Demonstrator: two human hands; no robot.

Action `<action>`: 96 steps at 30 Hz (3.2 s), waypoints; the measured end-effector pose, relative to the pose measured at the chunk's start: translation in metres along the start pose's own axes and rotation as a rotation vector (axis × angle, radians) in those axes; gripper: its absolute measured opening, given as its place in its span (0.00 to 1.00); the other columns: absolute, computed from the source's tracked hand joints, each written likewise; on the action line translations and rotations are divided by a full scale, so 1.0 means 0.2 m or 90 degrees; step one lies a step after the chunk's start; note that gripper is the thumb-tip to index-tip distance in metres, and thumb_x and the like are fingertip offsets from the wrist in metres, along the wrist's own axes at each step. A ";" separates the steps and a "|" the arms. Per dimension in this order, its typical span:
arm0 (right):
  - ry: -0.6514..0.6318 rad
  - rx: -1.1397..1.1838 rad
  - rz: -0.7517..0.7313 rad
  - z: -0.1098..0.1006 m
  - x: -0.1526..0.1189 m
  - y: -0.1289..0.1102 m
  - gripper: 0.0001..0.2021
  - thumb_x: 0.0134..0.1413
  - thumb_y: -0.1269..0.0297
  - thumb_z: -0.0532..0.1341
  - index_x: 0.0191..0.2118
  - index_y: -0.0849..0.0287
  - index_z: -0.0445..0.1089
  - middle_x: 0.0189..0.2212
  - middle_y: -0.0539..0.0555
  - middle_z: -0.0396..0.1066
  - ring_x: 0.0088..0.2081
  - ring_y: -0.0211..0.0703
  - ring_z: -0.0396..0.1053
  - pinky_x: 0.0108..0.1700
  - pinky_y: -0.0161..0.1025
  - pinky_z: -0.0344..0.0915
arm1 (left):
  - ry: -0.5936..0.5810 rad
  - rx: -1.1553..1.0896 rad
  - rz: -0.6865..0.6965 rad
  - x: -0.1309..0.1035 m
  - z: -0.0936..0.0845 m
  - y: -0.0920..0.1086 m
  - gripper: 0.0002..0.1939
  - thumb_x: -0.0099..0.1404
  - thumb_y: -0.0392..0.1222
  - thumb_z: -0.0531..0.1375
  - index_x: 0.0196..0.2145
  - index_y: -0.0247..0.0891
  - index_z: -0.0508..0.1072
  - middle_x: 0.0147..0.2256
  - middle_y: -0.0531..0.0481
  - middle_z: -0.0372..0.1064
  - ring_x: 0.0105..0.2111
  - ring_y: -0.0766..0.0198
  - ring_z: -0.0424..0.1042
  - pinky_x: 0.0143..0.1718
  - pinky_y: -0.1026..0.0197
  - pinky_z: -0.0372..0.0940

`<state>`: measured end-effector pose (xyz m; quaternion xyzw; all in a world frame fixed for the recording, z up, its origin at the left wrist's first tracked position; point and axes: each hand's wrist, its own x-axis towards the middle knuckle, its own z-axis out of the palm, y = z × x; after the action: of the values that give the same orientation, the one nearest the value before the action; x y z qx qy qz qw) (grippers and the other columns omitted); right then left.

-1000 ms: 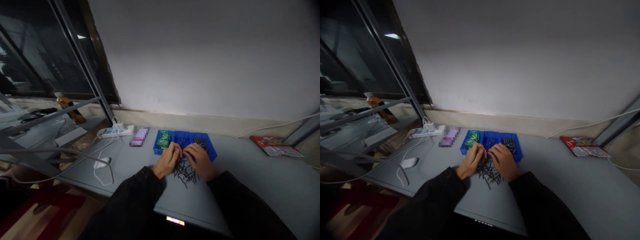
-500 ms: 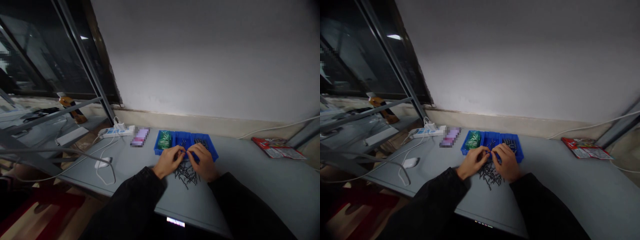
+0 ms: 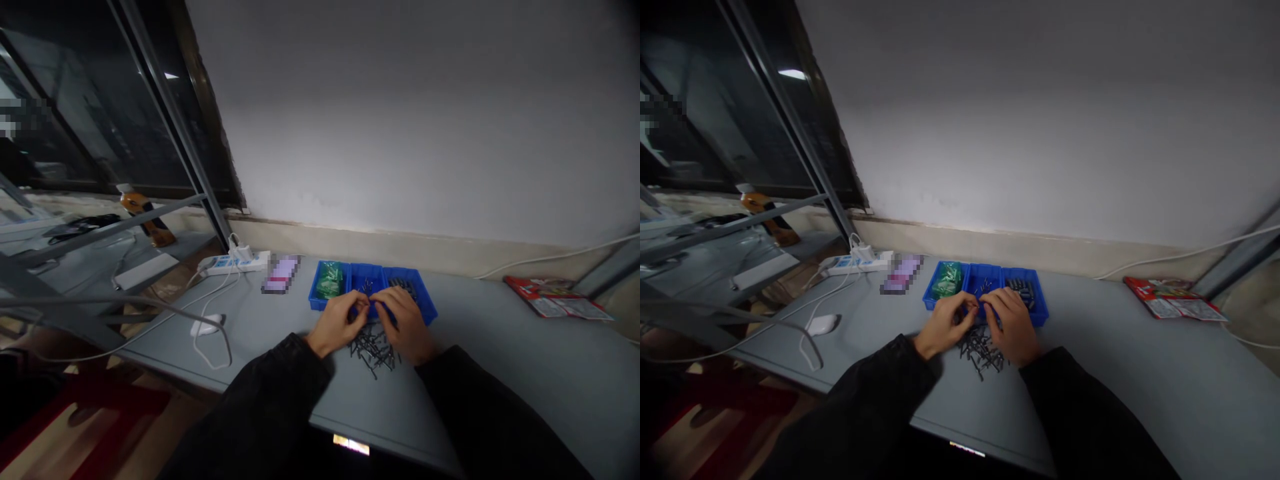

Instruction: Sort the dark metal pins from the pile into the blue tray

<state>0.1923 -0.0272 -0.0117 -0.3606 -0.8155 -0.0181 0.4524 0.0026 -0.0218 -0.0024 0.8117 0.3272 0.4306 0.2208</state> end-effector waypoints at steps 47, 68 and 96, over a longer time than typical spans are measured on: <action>-0.003 0.027 0.009 0.02 -0.01 0.01 0.05 0.70 0.67 0.54 0.42 0.57 0.67 0.36 0.54 0.71 0.40 0.45 0.67 0.44 0.44 0.62 | -0.021 0.054 0.009 0.00 0.00 -0.02 0.10 0.72 0.41 0.54 0.36 0.35 0.73 0.27 0.52 0.66 0.26 0.68 0.61 0.30 0.65 0.56; -0.010 0.038 0.004 0.02 -0.01 0.00 0.05 0.70 0.69 0.53 0.46 0.58 0.64 0.40 0.55 0.70 0.42 0.45 0.66 0.45 0.43 0.61 | -0.016 0.043 0.017 0.00 0.00 -0.03 0.08 0.72 0.38 0.55 0.35 0.36 0.72 0.27 0.55 0.64 0.26 0.70 0.59 0.30 0.66 0.55; 0.255 -0.080 0.056 -0.01 0.04 0.05 0.03 0.68 0.70 0.57 0.41 0.58 0.68 0.34 0.53 0.71 0.38 0.43 0.66 0.43 0.42 0.62 | -0.028 0.075 -0.016 -0.01 -0.10 -0.04 0.12 0.73 0.43 0.56 0.37 0.35 0.77 0.24 0.54 0.68 0.22 0.70 0.62 0.28 0.66 0.57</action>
<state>0.1982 -0.0154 -0.0072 -0.4128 -0.6899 -0.1203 0.5824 -0.0179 -0.0173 0.0024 0.8282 0.3572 0.3901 0.1854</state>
